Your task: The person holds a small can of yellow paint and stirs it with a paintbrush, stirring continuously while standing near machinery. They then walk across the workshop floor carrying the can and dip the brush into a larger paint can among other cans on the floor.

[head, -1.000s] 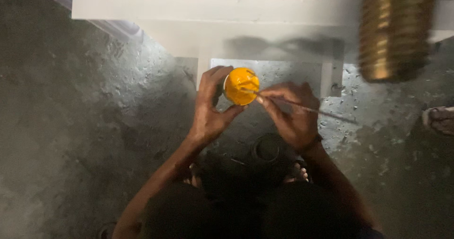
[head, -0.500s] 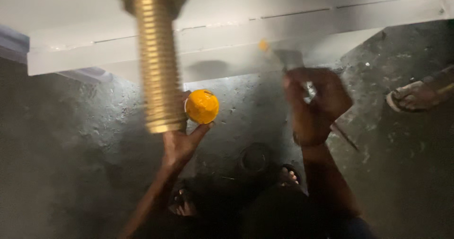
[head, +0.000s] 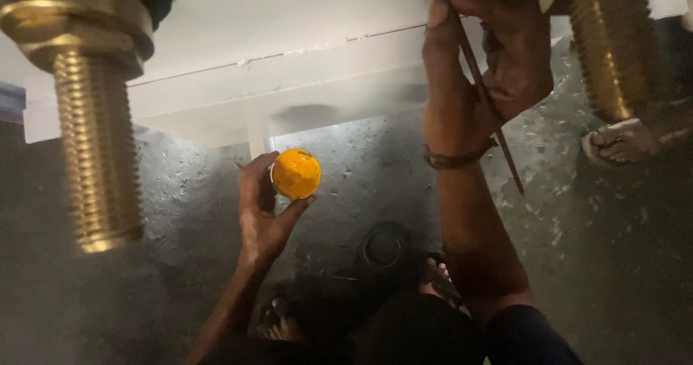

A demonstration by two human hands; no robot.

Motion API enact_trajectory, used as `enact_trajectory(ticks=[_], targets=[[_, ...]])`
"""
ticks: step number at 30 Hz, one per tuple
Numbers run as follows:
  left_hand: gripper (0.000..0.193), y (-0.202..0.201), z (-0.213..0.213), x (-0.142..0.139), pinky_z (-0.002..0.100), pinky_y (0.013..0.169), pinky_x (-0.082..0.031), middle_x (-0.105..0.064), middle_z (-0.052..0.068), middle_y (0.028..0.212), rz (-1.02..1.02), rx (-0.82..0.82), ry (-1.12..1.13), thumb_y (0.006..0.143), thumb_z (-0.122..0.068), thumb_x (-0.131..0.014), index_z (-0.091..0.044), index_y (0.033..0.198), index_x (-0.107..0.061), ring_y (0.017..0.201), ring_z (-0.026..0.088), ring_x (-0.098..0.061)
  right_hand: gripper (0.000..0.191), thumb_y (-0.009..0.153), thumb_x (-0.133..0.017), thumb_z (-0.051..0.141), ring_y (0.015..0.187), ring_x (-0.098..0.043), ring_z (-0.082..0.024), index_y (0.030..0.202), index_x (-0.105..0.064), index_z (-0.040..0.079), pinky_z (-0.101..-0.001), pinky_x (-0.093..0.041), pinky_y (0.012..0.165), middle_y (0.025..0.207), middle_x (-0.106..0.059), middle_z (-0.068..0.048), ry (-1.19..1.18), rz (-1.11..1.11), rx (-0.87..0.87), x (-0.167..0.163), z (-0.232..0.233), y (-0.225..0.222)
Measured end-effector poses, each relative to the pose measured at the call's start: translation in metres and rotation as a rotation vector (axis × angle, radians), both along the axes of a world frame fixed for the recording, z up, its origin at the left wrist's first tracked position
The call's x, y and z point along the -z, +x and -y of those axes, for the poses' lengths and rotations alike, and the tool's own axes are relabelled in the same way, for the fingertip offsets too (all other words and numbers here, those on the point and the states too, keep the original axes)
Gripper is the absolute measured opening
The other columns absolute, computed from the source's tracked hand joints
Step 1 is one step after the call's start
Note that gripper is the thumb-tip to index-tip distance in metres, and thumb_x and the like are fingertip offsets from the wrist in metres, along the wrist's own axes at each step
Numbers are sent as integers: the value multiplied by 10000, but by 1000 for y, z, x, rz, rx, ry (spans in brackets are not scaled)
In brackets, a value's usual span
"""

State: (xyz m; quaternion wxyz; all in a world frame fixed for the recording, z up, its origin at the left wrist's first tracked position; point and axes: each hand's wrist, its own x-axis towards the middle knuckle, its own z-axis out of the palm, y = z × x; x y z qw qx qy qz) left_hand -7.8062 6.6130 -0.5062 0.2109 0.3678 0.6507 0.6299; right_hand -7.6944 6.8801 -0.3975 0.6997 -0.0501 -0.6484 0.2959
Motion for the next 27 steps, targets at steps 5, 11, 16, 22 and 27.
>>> enact_trajectory(ticks=[5,11,16,22,27], targets=[[757,1,-1,2,469,1130,-501,-507,152,1442,16,8,13,798,91,-812,-65,1425,-418,1382,301,-575,125,1032,-769,47,952,-687,-88,1138,-709,74,-256,-558,811,1128,-730,-40,-16,5,6,-3,-2,-4],[759,1,-1,3,463,1146,-496,-477,141,1456,-53,29,49,803,109,-811,-73,1435,-432,1390,302,-568,129,1011,-774,8,963,-674,-95,1108,-716,69,-255,-546,802,1095,-729,-39,-28,2,4,-7,-1,-15],[796,3,1,5,463,1152,-520,-446,135,1463,-11,-11,33,762,115,-826,-72,1436,-445,1386,309,-554,143,1028,-776,18,975,-671,-84,1136,-706,82,-245,-538,808,1134,-716,-20,-50,37,27,-7,3,-10],[806,2,4,4,467,1111,-510,-433,136,1467,-79,-5,2,757,118,-833,-74,1440,-451,1399,320,-542,154,1006,-799,24,903,-648,-63,1112,-708,88,-233,-514,748,1100,-721,-17,-106,49,25,-6,4,-11],[804,3,5,3,475,1106,-506,-435,148,1482,-52,-13,-16,752,105,-830,-76,1437,-451,1398,333,-553,145,978,-787,15,874,-668,-63,1073,-715,97,-236,-523,725,1069,-744,-26,-132,105,11,-3,8,-7]])
